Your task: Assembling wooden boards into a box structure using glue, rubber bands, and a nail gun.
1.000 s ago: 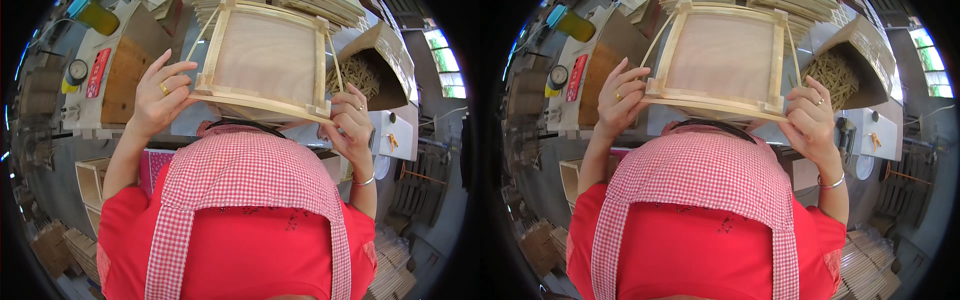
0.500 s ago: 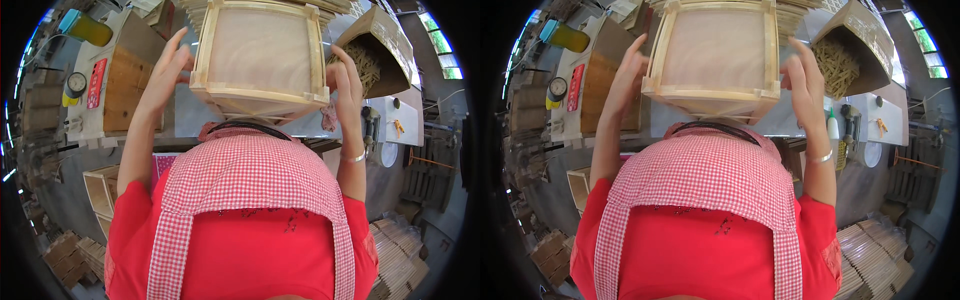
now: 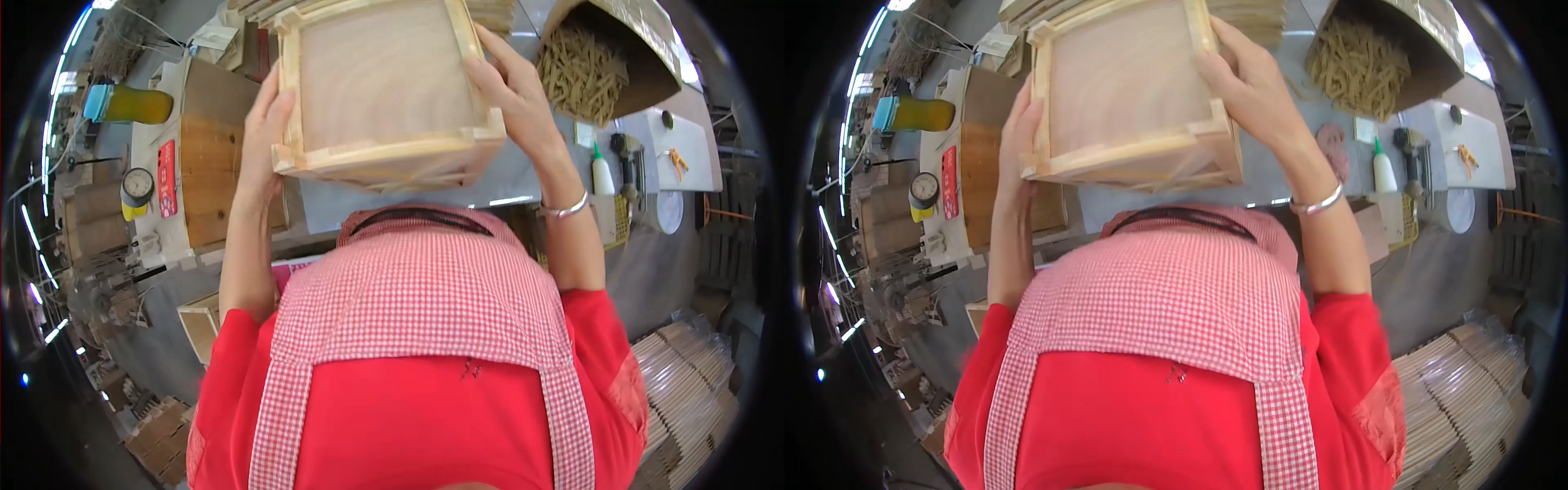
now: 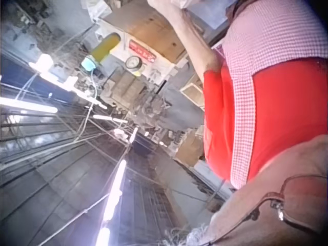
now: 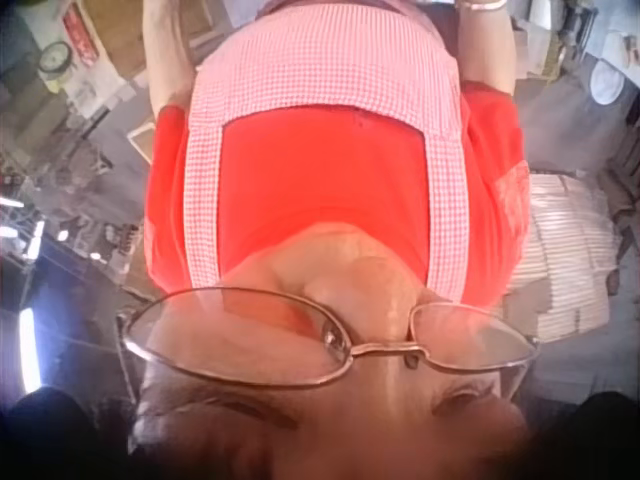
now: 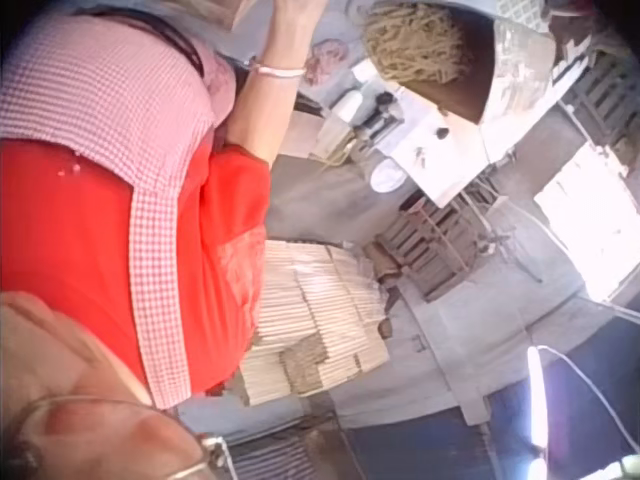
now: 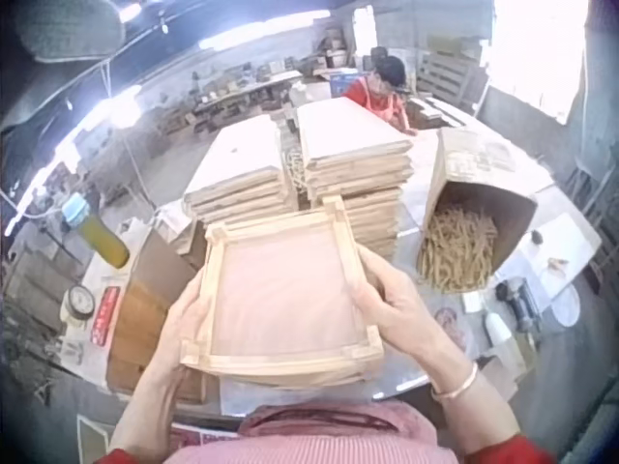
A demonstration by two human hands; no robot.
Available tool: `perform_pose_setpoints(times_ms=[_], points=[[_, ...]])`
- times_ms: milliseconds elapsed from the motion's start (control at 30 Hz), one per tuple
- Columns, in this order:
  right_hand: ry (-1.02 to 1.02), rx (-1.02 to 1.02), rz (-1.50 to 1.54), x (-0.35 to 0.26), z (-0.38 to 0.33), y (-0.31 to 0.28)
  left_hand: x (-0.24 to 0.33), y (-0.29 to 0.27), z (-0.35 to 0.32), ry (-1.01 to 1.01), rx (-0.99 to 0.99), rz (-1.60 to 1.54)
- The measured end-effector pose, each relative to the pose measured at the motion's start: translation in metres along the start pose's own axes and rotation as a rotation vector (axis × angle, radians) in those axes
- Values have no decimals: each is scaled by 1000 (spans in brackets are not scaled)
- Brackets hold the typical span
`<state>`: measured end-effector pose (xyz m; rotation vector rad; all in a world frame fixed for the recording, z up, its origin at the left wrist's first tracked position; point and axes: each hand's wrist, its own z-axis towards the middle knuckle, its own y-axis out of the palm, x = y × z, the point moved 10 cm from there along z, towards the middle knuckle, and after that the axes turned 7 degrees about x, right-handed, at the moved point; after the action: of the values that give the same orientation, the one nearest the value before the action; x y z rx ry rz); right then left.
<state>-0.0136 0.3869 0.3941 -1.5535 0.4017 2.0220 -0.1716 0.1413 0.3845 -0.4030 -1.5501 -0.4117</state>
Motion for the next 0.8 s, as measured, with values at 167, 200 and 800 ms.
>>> perform_pose_setpoints(times_ms=[167, 200, 800], points=[[-18, -32, 22, -25, -12, 0, 19, 1, -12, 44, 32, 30], [2, 56, 162, -20, -12, 0, 20, 2, -12, 72, 64, 183], [49, -405, 278, 56, -67, -3, -13, 4, -81, -247, 379, -478]])
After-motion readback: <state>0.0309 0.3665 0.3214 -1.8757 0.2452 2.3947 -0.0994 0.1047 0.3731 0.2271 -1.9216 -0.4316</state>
